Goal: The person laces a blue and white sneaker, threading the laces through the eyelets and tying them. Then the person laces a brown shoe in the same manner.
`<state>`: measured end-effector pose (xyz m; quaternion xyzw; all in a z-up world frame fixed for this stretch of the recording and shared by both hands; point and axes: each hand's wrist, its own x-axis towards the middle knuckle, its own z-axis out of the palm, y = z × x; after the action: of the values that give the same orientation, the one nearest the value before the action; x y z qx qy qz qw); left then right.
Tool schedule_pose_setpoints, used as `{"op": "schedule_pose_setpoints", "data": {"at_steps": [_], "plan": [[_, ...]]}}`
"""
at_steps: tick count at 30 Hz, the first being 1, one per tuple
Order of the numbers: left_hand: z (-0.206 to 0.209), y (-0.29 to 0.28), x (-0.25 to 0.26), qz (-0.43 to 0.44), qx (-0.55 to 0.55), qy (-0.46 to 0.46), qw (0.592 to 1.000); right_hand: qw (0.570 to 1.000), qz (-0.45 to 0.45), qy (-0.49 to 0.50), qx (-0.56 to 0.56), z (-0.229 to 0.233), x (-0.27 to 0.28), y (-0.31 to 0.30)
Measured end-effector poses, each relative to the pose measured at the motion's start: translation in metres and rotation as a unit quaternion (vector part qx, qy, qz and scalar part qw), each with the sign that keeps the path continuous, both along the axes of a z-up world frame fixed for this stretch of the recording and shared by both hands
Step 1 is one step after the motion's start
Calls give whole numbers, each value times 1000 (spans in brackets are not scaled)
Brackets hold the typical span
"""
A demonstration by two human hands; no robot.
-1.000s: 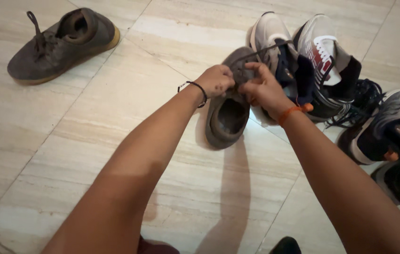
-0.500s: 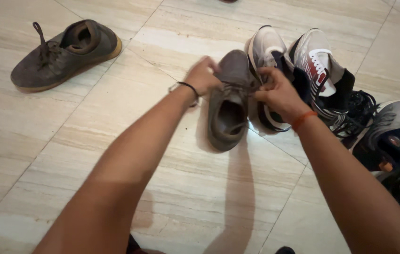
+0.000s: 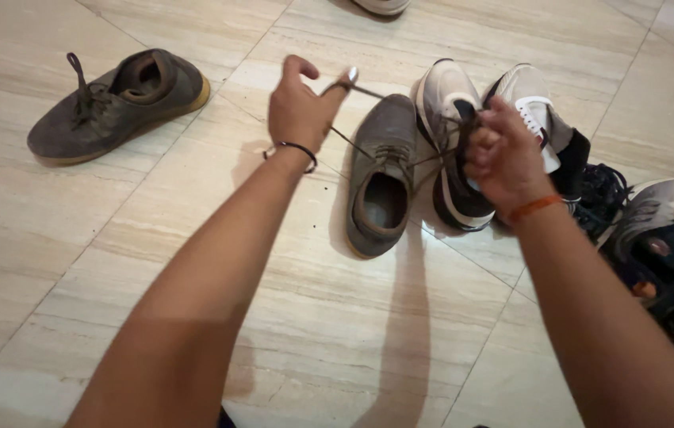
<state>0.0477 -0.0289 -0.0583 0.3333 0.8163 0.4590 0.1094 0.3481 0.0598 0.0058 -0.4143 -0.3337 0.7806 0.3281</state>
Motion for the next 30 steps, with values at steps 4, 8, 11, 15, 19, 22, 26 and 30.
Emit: {"op": "schedule_pose_setpoints", "data": {"at_steps": [4, 8, 11, 15, 19, 22, 26, 30], "plan": [[-15, 12, -70, 136, 120, -381, 907, 997, -50, -34, 51, 5, 27, 22], [-45, -31, -119, 117, -24, -272, 955, 994, -92, -25, 59, -9, 61, 45], [-41, -56, -125, 58, -222, 57, 972, 988, -149, 31, 23, -1, 73, 59], [-18, -38, -70, -137, -302, 84, 940, 983, -174, 53, 40, 33, 65, 68], [8, -8, 7, -324, -193, 14, 926, 963, -244, 85, 70, 50, 65, 81], [36, -10, 47, -397, -260, 65, 878, 946, -297, 93, 91, 59, 110, 108], [58, -30, 70, -386, -351, 101, 847, 949, -296, 13, 108, 76, 172, 128], [59, -33, 80, -366, -381, 117, 841, 944, -64, -293, 136, 67, 145, 87]]}}
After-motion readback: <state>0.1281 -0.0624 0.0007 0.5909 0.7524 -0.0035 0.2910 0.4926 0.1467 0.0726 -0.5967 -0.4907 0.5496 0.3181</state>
